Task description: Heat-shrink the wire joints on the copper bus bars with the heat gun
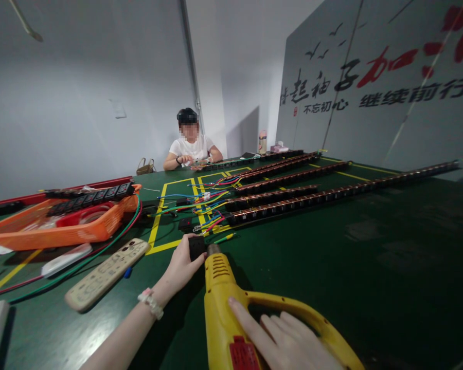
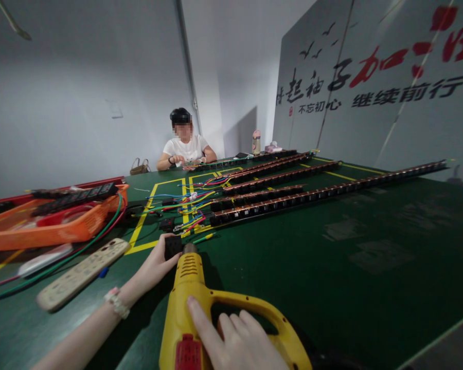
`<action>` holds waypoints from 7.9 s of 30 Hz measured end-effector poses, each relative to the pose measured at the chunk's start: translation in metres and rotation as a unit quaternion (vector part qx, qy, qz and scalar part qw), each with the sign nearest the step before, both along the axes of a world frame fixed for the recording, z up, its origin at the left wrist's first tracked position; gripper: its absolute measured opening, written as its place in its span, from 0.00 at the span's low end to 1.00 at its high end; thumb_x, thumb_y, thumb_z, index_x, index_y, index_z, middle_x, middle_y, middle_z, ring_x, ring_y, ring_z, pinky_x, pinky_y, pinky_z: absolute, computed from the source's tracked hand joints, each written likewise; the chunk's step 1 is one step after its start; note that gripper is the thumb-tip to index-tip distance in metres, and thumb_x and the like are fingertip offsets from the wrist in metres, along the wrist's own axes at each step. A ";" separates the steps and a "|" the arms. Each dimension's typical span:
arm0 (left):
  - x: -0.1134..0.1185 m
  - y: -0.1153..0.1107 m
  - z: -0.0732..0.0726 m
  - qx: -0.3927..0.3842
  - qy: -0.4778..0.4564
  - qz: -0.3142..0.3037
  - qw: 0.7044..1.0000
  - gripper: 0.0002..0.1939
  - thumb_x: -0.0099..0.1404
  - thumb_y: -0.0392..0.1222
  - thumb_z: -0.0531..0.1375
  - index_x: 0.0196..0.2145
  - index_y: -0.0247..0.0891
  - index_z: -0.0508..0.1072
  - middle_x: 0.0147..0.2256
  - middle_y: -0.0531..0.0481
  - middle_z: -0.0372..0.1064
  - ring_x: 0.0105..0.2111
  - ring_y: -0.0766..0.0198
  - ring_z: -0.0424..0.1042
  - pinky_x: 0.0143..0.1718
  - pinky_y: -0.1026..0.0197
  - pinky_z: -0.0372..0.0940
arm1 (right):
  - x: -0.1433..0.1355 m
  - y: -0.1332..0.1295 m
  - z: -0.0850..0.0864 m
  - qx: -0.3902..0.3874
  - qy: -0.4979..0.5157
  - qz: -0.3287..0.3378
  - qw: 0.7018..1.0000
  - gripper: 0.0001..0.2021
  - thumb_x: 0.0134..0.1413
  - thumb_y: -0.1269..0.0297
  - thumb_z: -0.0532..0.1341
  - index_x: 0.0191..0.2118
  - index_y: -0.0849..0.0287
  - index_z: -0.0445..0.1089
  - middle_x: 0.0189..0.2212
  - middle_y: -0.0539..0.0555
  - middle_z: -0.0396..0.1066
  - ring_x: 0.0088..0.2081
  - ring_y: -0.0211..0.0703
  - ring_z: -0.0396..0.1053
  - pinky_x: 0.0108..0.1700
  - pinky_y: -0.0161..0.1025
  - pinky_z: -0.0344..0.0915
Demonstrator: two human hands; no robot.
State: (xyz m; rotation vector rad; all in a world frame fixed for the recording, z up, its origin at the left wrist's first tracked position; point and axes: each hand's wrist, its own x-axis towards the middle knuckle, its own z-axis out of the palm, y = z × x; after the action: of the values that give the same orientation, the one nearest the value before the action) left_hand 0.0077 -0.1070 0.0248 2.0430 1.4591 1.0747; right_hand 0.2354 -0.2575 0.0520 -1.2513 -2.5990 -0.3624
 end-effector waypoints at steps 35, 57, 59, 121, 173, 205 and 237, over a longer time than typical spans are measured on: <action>-0.002 -0.001 -0.001 0.041 0.047 0.017 0.998 0.20 0.56 0.42 0.57 0.46 0.38 0.59 0.41 0.46 0.64 0.41 0.58 0.67 0.44 0.54 0.62 | 0.021 -0.002 0.008 -0.070 0.095 -0.062 0.991 0.45 0.39 0.65 0.63 0.64 0.59 0.42 0.41 0.59 0.72 0.38 0.53 0.71 0.39 0.47 0.69; 0.000 -0.006 0.005 0.027 0.039 -0.020 0.999 0.19 0.56 0.39 0.55 0.46 0.39 0.57 0.43 0.45 0.63 0.44 0.56 0.66 0.46 0.51 0.61 | 0.004 -0.001 0.008 -0.066 0.055 0.007 0.996 0.40 0.39 0.67 0.61 0.62 0.58 0.48 0.40 0.55 0.73 0.36 0.49 0.71 0.38 0.42 0.67; -0.001 -0.005 0.004 0.031 0.040 -0.022 0.998 0.20 0.56 0.39 0.55 0.46 0.38 0.57 0.43 0.45 0.63 0.44 0.57 0.66 0.46 0.52 0.61 | 0.008 -0.001 0.011 -0.080 0.067 -0.002 0.995 0.41 0.39 0.69 0.61 0.63 0.55 0.47 0.43 0.55 0.72 0.39 0.50 0.71 0.40 0.43 0.67; -0.002 -0.004 0.000 0.040 0.056 -0.007 0.998 0.20 0.56 0.42 0.56 0.47 0.39 0.58 0.43 0.45 0.65 0.43 0.56 0.67 0.44 0.53 0.62 | 0.044 0.007 0.022 -0.216 0.179 -0.101 0.954 0.57 0.27 0.46 0.67 0.65 0.49 0.38 0.44 0.55 0.69 0.43 0.57 0.67 0.44 0.49 0.62; -0.005 -0.003 0.008 -0.048 -0.096 -0.032 0.994 0.19 0.64 0.48 0.50 0.49 0.40 0.65 0.46 0.46 0.67 0.46 0.58 0.66 0.47 0.56 0.61 | 0.037 0.004 0.016 -0.194 0.155 -0.085 0.965 0.54 0.33 0.46 0.66 0.65 0.50 0.37 0.46 0.57 0.69 0.44 0.57 0.68 0.48 0.52 0.62; -0.010 0.004 0.000 0.025 -0.052 -0.025 0.998 0.14 0.64 0.47 0.49 0.44 0.40 0.66 0.45 0.46 0.63 0.47 0.60 0.62 0.50 0.56 0.58 | -0.001 0.003 0.011 -0.090 0.054 0.004 0.994 0.38 0.44 0.57 0.61 0.62 0.58 0.49 0.37 0.56 0.73 0.33 0.49 0.70 0.38 0.44 0.66; -0.009 0.004 0.000 0.040 -0.042 -0.005 0.998 0.13 0.64 0.45 0.49 0.44 0.40 0.66 0.45 0.47 0.63 0.47 0.60 0.63 0.48 0.59 0.60 | 0.032 0.004 0.022 -0.224 0.154 -0.107 0.956 0.57 0.30 0.44 0.66 0.65 0.53 0.35 0.47 0.59 0.67 0.45 0.58 0.66 0.47 0.51 0.61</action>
State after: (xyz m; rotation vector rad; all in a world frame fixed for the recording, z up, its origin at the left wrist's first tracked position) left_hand -0.0013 -0.1031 0.0243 2.0299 1.3842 1.2190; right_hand 0.2677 -0.2533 0.0739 -1.5872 -2.3495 0.3852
